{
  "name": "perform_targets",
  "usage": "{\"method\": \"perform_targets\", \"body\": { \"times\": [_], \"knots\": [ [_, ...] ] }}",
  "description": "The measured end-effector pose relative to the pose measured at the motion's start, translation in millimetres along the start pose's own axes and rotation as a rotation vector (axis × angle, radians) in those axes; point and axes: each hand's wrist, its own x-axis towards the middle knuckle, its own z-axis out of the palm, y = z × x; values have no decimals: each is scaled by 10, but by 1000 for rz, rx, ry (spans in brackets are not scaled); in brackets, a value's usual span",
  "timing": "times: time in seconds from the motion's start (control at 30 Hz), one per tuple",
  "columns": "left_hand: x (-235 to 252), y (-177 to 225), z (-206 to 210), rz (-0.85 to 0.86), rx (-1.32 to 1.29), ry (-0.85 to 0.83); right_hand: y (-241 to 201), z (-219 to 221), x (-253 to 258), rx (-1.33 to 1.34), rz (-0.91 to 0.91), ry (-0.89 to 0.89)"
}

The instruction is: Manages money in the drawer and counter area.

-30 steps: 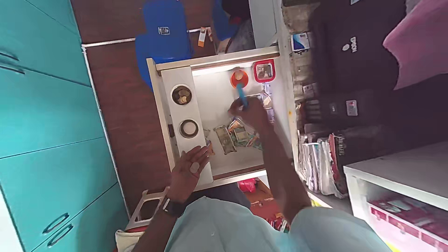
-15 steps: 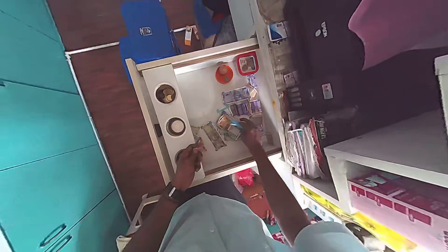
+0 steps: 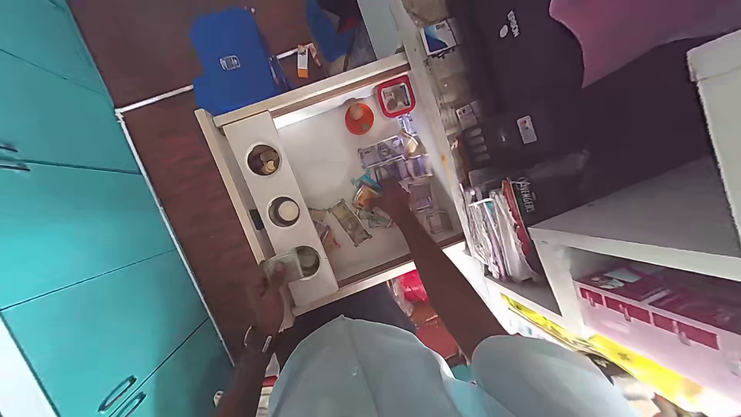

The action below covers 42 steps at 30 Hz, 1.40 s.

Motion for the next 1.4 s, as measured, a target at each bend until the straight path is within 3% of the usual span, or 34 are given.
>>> {"method": "perform_targets", "body": {
  "times": [0.1, 0.27, 0.33, 0.43, 0.53, 0.6, 0.67, 0.73, 0.8, 0.9, 1.07, 1.13, 1.23, 1.4],
  "knots": [
    [-10, -221, -321, 49, -21, 167, 30, -50, 83, 24, -64, -13],
    [-110, -579, -266, 83, 84, 210, 207, -209, -298, 157, -97, 328],
    [-121, -627, -219, 120, 98, 231, 250, -251, -459, 222, -194, 523],
    [-140, -626, -195, 128, 90, 225, 175, -385, -981, 437, -318, 851],
    [-147, -497, -39, 158, 191, 208, -1, -532, -1762, 579, -265, 1095],
    [-191, -422, 97, 67, 188, 171, -125, -565, -2348, 581, -237, 1090],
    [-149, -650, 293, 65, 49, 157, -184, -549, -2917, 669, -166, 938],
    [-107, -792, 559, 111, -83, 96, -156, -431, -3420, 911, -108, 723],
    [-198, -634, 821, 64, -100, -13, -67, -237, -3876, 1237, -121, 569],
    [-334, -598, 1201, 87, -31, -36, 93, 116, -4561, 1503, -67, 661],
    [-1083, -168, 1257, -72, 32, -448, 383, 633, -5622, 1538, -95, 1005],
    [-1638, -94, 1259, -107, 70, -571, 503, 815, -6014, 1525, -63, 1143],
    [-2592, -95, 1132, -216, 69, -915, 730, 1124, -6548, 1521, -142, 1368],
    [-4162, -261, 1045, -180, 182, -1350, 1238, 1557, -7511, 1312, -149, 1667]
  ]
}}
